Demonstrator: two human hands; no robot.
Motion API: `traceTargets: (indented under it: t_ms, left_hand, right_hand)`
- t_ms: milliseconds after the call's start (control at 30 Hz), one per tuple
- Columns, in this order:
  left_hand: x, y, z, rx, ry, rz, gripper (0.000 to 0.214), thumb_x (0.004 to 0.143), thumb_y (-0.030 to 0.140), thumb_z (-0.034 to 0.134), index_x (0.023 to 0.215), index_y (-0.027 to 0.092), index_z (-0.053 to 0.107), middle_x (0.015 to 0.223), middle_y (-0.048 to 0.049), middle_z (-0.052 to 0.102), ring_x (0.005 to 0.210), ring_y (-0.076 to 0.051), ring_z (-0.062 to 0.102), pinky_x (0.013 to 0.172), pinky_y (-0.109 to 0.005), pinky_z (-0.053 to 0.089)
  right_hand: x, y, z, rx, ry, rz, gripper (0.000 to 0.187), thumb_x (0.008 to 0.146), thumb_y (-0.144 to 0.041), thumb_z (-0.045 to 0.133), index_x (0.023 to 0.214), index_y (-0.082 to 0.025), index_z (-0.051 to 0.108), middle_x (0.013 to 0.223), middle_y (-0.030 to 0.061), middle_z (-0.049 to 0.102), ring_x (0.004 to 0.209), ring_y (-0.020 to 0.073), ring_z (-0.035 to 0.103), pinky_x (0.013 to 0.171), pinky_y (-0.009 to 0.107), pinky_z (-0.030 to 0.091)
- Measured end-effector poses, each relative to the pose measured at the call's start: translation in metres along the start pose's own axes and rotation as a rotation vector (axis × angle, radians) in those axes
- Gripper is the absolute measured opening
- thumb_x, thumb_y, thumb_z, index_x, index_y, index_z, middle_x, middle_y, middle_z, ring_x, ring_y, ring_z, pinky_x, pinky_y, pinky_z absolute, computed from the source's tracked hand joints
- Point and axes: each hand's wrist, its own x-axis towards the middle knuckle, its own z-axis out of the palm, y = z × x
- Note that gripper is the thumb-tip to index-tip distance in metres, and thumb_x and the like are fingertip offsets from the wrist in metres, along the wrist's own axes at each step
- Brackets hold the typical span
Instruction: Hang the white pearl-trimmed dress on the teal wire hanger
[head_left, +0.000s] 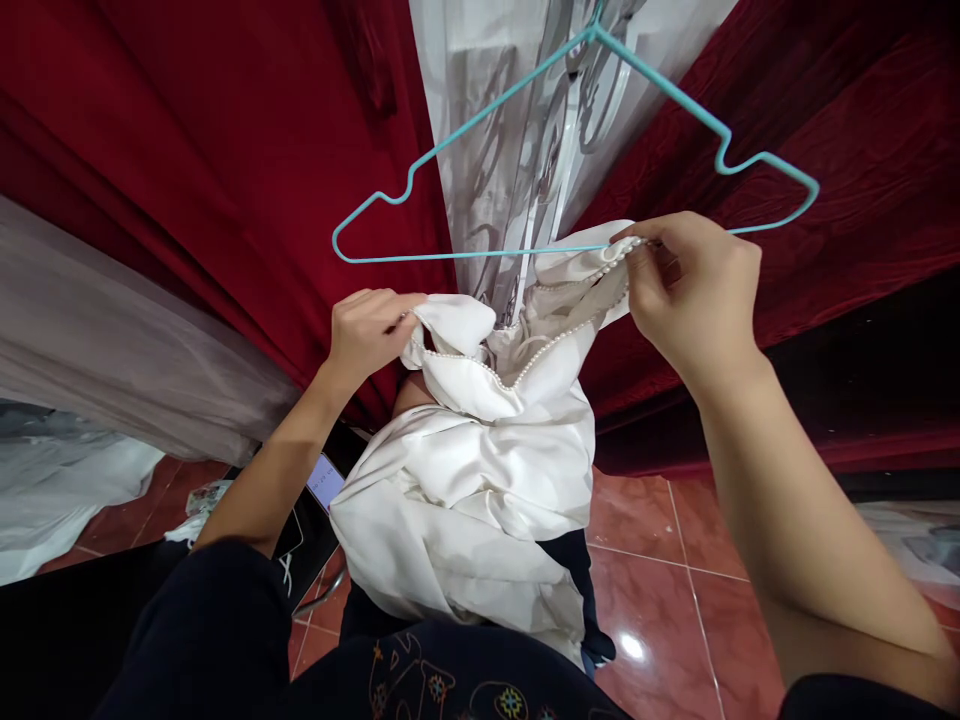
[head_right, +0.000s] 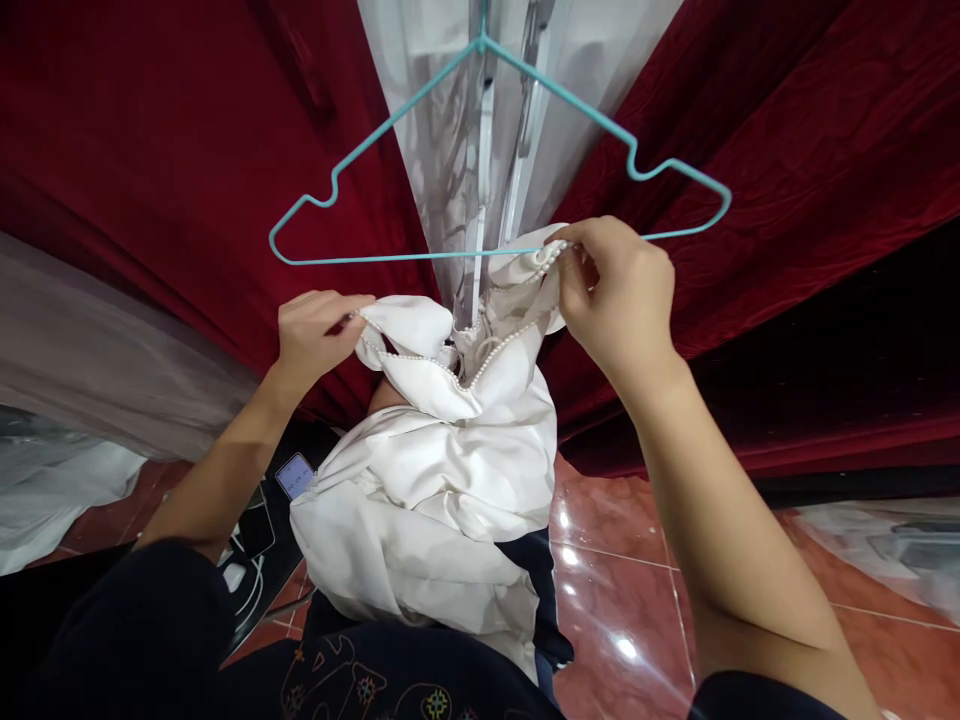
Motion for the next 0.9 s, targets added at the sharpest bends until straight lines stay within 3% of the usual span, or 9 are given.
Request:
traceTargets:
  t_ms: [167,300,467,567,633,700,800,833,900]
  left_hand:
    - [0.025,-0.036,-0.008,-0.237,0.355,-0.390,0.013,0.094,0.029,0.067,0.090,0.018,0.071,0.071,0.0037,0.065,0.059,-0.008,0.056,0.055,-0.026,0.041]
    - [0.074,-0.048,-0.020,-0.245,0.503,-0.335,0.025,0.104,0.042,0.065,0.095,0.019,0.064,0.083,0.0014,0.064,0.064,-0.007,0.053,0.060,-0.029,0.037]
    - [0.124,-0.027,-0.016,-0.348,0.455,-0.073,0.029,0.100,0.050,0.074,0.101,0.022,0.066,0.091,0.0039,0.064,0.057,-0.007,0.038,0.054,-0.028,0.027]
    - [0.135,-0.024,-0.009,-0.391,0.227,-0.041,0.039,0.094,0.062,0.079,0.112,0.031,0.060,0.100,0.0070,0.065,0.063,-0.009,0.047,0.056,-0.029,0.041]
    - [0.134,-0.020,-0.007,-0.541,0.123,-0.048,0.036,0.098,0.064,0.072,0.116,0.036,0.057,0.101,0.0053,0.065,0.079,-0.014,0.059,0.068,-0.034,0.053]
    - [0.129,-0.008,-0.007,-0.637,0.212,-0.028,0.026,0.102,0.056,0.069,0.114,0.036,0.058,0.103,0.0020,0.065,0.098,-0.018,0.064,0.085,-0.039,0.057]
    - [0.118,0.026,-0.007,-0.550,0.411,0.100,0.012,0.100,0.029,0.067,0.110,0.031,0.060,0.102,-0.0010,0.062,0.098,-0.017,0.065,0.089,-0.037,0.056]
    - [0.114,0.040,-0.005,-0.516,0.394,0.152,0.015,0.099,0.020,0.061,0.110,0.030,0.060,0.101,-0.0012,0.062,0.094,-0.016,0.065,0.088,-0.035,0.057]
    - [0.106,0.065,0.002,-0.471,0.138,0.171,0.028,0.098,0.008,0.053,0.117,0.029,0.058,0.113,-0.0025,0.066,0.105,-0.015,0.066,0.097,-0.032,0.057]
  right_hand:
    - [-0.004,-0.010,-0.011,-0.059,-0.011,-0.047,0.025,0.092,-0.020,0.055,0.103,-0.019,0.077,0.089,0.0047,0.075,0.070,0.0143,0.062,0.065,0.028,0.040]
    - [-0.006,-0.017,-0.015,-0.066,-0.032,-0.040,0.025,0.093,-0.018,0.054,0.103,-0.022,0.076,0.090,0.0044,0.074,0.071,0.0166,0.063,0.064,0.031,0.040]
    - [-0.008,-0.024,-0.013,-0.068,-0.097,0.027,0.023,0.097,-0.020,0.054,0.107,-0.026,0.074,0.097,0.0050,0.074,0.076,0.0195,0.066,0.069,0.034,0.046]
    - [-0.009,-0.022,-0.014,-0.089,-0.124,0.052,0.024,0.098,-0.019,0.053,0.110,-0.026,0.073,0.101,0.0059,0.074,0.080,0.0206,0.066,0.073,0.035,0.047]
    - [-0.009,-0.020,-0.014,-0.111,-0.120,0.056,0.025,0.099,-0.019,0.051,0.110,-0.027,0.072,0.102,0.0063,0.073,0.081,0.0209,0.066,0.073,0.036,0.047]
    - [-0.009,-0.018,-0.014,-0.114,-0.106,0.051,0.025,0.099,-0.019,0.050,0.110,-0.026,0.072,0.101,0.0064,0.073,0.081,0.0206,0.065,0.073,0.035,0.046]
    - [-0.009,-0.017,-0.010,-0.090,-0.077,0.046,0.024,0.097,-0.018,0.052,0.108,-0.024,0.071,0.101,0.0070,0.074,0.082,0.0202,0.066,0.073,0.034,0.046]
    - [-0.009,-0.017,-0.009,-0.081,-0.069,0.049,0.023,0.097,-0.018,0.052,0.108,-0.024,0.071,0.102,0.0073,0.074,0.083,0.0204,0.066,0.073,0.034,0.046]
    - [-0.009,-0.017,-0.006,-0.065,-0.081,0.055,0.023,0.098,-0.019,0.051,0.109,-0.025,0.071,0.104,0.0075,0.075,0.085,0.0208,0.067,0.074,0.034,0.047]
